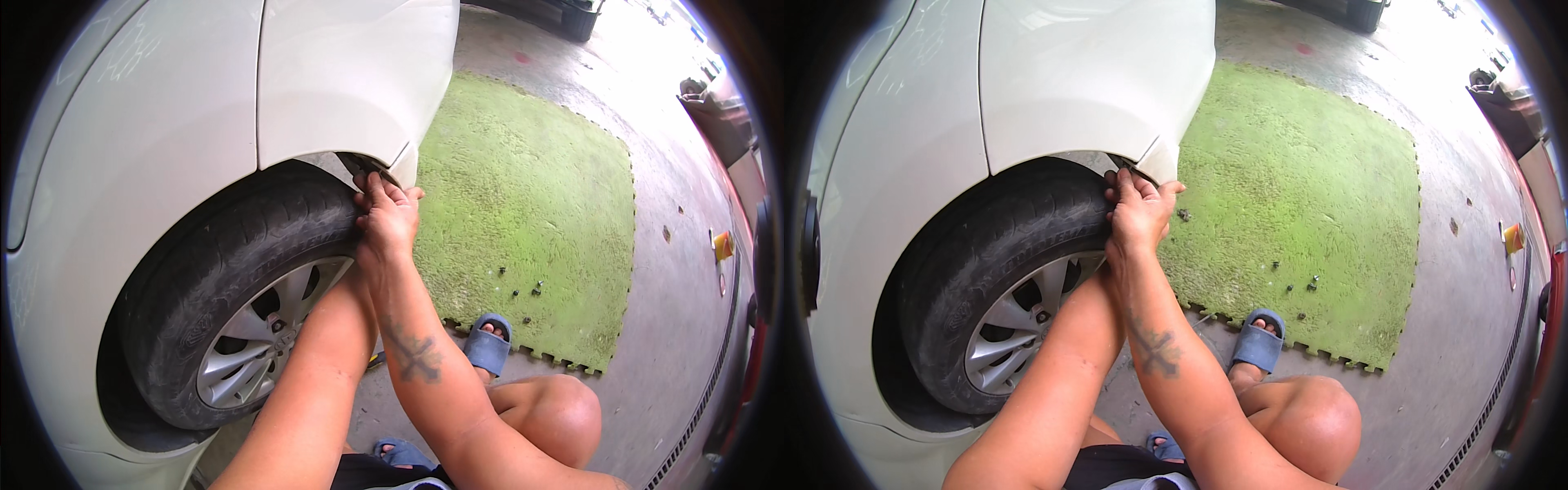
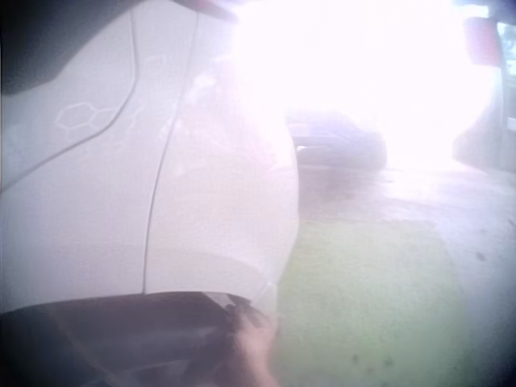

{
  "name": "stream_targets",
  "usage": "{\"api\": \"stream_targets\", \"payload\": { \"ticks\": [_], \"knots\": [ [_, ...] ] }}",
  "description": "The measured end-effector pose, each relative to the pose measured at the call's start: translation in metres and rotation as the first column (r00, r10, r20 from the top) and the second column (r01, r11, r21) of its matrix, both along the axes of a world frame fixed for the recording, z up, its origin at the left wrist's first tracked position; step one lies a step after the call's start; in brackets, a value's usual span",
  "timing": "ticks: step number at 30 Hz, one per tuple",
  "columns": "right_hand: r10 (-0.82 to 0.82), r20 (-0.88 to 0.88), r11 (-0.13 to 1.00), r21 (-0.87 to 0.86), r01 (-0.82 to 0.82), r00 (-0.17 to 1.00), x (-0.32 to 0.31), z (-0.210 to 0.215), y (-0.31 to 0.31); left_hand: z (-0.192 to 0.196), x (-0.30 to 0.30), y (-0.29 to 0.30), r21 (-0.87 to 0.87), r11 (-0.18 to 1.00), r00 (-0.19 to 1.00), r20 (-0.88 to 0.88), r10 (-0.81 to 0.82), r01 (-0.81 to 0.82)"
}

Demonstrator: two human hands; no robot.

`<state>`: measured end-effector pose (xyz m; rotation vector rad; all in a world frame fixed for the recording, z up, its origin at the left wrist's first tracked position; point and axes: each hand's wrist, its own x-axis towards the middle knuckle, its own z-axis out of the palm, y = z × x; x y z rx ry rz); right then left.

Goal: The person installs a white plastic wheel arch trim onto a car. They position the trim piece, insert several clips by hand, and then use a screwdriver to secure the trim firmly in place.

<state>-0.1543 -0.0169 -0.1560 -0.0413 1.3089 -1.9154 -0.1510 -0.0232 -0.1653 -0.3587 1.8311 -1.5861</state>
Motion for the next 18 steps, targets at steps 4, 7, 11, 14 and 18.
{"api": "stream_targets", "payload": {
  "ticks": [4, 7, 11, 14, 18],
  "knots": [
    [0.137, -0.501, 0.975, 0.219, -0.027, 0.855, -0.006, -0.005, 0.003, -0.004, 0.002, -0.004, -0.032, 0.999, 0.998, 0.054, -0.040, 0.042],
    [0.147, -0.443, 0.972, 0.231, -0.045, 0.884, -0.006, -0.002, 0.005, -0.009, -0.004, -0.003, -0.045, 0.999, 0.994, 0.106, 0.025, -0.020],
    [0.182, -0.421, 0.961, 0.268, -0.070, 0.889, -0.008, 0.004, 0.008, -0.027, -0.010, -0.011, -0.028, 0.995, 0.995, 0.040, 0.093, -0.092],
    [0.188, -0.342, 0.956, 0.280, -0.091, 0.921, -0.009, 0.015, 0.013, -0.029, -0.002, -0.011, 0.107, 0.993, 0.986, -0.150, 0.073, -0.057],
    [0.174, 0.022, 0.984, -0.029, -0.173, 0.984, -0.015, -0.004, 0.009, -0.026, 0.001, -0.005, 0.113, 0.993, 0.939, -0.342, 0.024, 0.016]
  ]
}}
